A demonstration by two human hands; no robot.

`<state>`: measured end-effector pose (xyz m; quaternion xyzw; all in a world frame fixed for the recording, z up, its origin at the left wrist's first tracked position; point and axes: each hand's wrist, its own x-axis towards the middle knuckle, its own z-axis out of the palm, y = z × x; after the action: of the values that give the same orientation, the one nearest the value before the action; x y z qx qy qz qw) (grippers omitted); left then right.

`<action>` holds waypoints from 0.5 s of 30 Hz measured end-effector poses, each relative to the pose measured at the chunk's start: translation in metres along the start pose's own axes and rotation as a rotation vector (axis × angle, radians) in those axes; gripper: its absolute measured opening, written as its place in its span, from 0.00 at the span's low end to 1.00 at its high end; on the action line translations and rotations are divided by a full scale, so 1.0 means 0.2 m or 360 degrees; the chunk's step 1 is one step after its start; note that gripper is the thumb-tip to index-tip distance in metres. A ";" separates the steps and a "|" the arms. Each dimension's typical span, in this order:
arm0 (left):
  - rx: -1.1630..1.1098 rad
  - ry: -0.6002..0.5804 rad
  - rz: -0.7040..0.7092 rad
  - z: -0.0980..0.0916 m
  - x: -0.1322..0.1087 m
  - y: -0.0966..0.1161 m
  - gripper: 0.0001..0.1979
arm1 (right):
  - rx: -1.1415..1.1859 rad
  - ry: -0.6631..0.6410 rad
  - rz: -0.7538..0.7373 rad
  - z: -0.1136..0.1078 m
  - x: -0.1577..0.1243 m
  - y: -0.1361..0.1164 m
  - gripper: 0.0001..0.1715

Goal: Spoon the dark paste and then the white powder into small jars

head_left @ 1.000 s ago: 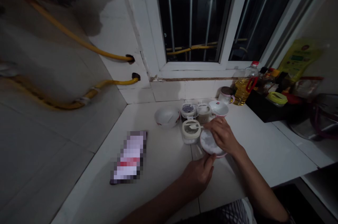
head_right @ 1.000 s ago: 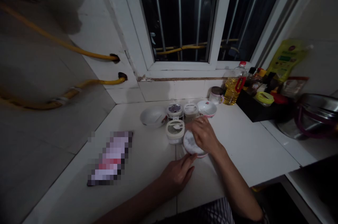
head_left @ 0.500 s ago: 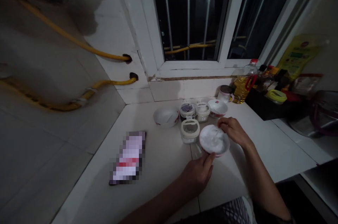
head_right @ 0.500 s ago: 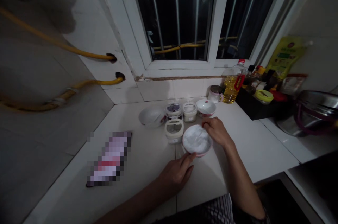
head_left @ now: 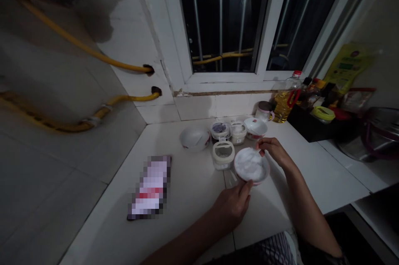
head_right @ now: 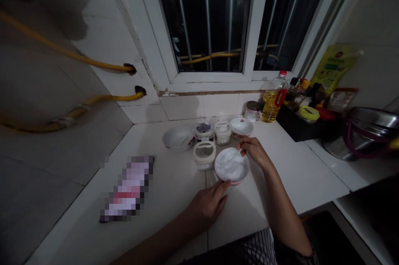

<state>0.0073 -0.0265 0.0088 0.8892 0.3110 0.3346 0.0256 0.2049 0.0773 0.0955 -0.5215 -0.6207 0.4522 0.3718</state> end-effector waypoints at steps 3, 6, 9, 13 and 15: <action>0.0013 0.0014 0.0008 0.00 0.00 0.00 0.18 | 0.0070 0.0044 -0.0067 -0.02 0.00 0.01 0.08; 0.0015 0.0025 0.0005 0.00 0.00 0.01 0.18 | 0.0026 0.0039 -0.0138 -0.02 0.00 0.02 0.08; -0.0006 0.0030 0.0004 -0.01 0.01 0.01 0.18 | -0.0118 0.0028 -0.0149 -0.01 0.00 0.03 0.08; -0.0004 0.0022 0.0010 -0.01 0.01 0.01 0.18 | -0.0102 0.0009 -0.0151 0.00 0.00 0.03 0.08; -0.0001 0.0022 0.0012 -0.01 0.01 0.01 0.18 | -0.0075 0.0006 -0.0167 0.00 0.00 0.03 0.08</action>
<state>0.0080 -0.0272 0.0108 0.8881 0.3076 0.3409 0.0223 0.2070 0.0777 0.0896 -0.4976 -0.6569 0.4165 0.3838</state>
